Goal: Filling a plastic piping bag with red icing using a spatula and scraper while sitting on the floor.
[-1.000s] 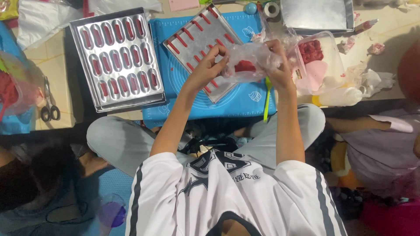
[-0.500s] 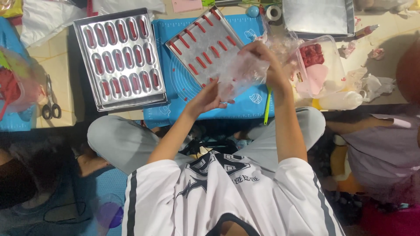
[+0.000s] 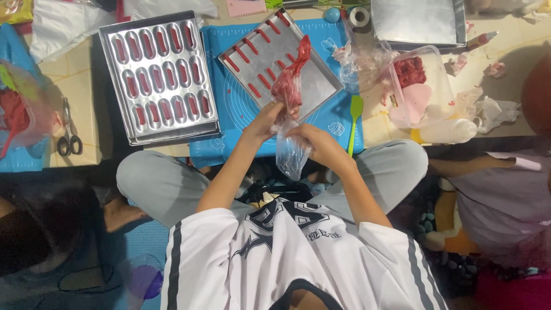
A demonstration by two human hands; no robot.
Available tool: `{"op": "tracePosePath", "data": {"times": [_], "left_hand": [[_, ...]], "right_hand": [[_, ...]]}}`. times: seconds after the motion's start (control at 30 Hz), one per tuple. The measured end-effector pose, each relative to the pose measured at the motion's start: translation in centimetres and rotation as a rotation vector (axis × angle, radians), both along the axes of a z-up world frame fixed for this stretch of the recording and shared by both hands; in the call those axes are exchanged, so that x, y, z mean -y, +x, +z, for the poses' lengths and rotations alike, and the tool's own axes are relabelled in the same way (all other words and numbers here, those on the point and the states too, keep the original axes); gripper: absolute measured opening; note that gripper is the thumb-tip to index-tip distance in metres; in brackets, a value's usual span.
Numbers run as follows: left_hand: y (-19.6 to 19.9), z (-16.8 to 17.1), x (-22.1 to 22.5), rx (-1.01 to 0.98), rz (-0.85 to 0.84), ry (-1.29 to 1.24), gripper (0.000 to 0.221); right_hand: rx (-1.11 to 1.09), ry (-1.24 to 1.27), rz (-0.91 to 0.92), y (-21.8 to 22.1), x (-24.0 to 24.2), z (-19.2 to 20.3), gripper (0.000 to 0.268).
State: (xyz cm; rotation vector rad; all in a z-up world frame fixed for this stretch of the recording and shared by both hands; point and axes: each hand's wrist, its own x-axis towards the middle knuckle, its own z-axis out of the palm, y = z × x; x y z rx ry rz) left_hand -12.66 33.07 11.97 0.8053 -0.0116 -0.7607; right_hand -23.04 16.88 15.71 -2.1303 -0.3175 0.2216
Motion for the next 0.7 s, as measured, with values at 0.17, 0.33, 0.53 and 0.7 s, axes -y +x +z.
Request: {"op": "tracePosePath", "data": {"times": [0.17,0.33,0.53,0.7], "left_hand": [[1.0,-3.7,-0.1,0.195,-0.138,-0.026,0.034],[0.0,-3.7,0.1,0.279,-0.145,0.015,0.048],[-1.1,-3.6,0.6,0.378,-0.193,0.114,0.034],[-2.5,-7.4,1.8,0.18,-0.217,0.133,0.015]], "right_hand": [[-0.169,0.204,0.004,-1.8,1.4,-1.2,0.059],[-0.097,0.584,-0.116,0.1,6.2,-5.8,0.064],[0.141,0.696,-0.027,5.1,3.4,-2.1,0.08],[0.189,0.453,-0.029,5.3,-1.2,1.4,0.068]]}}
